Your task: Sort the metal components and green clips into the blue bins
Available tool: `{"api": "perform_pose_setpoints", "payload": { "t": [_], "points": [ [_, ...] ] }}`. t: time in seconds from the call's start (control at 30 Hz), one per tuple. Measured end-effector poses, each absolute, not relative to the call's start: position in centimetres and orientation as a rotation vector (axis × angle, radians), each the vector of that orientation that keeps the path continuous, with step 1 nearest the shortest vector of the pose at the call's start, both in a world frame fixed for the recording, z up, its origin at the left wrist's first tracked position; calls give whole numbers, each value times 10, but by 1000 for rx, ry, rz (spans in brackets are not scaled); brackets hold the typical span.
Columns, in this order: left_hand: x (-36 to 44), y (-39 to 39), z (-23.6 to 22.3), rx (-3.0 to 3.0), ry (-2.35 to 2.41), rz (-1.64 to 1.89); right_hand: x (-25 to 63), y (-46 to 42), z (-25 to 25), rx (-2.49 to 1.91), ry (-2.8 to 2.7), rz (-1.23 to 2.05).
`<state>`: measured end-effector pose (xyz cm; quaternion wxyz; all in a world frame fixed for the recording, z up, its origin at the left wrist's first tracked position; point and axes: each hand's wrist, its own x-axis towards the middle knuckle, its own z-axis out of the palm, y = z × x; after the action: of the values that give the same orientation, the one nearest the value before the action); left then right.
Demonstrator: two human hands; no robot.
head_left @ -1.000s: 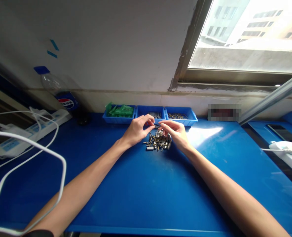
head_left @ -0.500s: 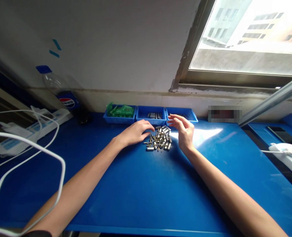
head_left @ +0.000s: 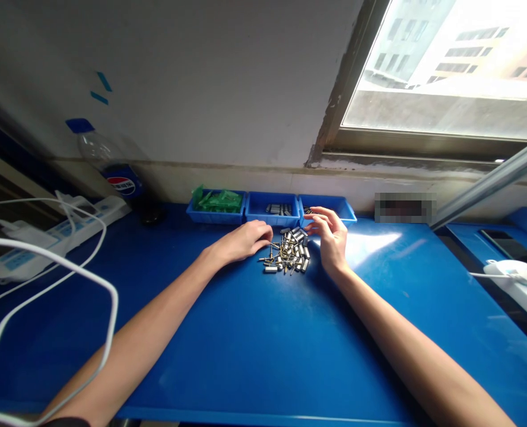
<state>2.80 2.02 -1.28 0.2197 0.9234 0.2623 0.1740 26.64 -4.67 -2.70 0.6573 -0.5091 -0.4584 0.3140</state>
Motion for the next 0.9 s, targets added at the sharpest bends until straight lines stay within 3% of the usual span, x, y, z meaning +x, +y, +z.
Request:
{"api": "perform_pose_setpoints", "payload": {
  "t": [0.23,0.4,0.7,0.9],
  "points": [
    [38,10,-1,2294,796,914,264,-49,-26,-1137,-1131,736],
    [44,3,7,2111,817,1122,258,-53,-24,-1049,-1251,988],
    [44,3,3,2160,790,1076,251,-52,-28,-1001,-1166,1147],
    [36,11,0,2427,815,771,259,-47,-29,-1068,-978,811]
  ]
}}
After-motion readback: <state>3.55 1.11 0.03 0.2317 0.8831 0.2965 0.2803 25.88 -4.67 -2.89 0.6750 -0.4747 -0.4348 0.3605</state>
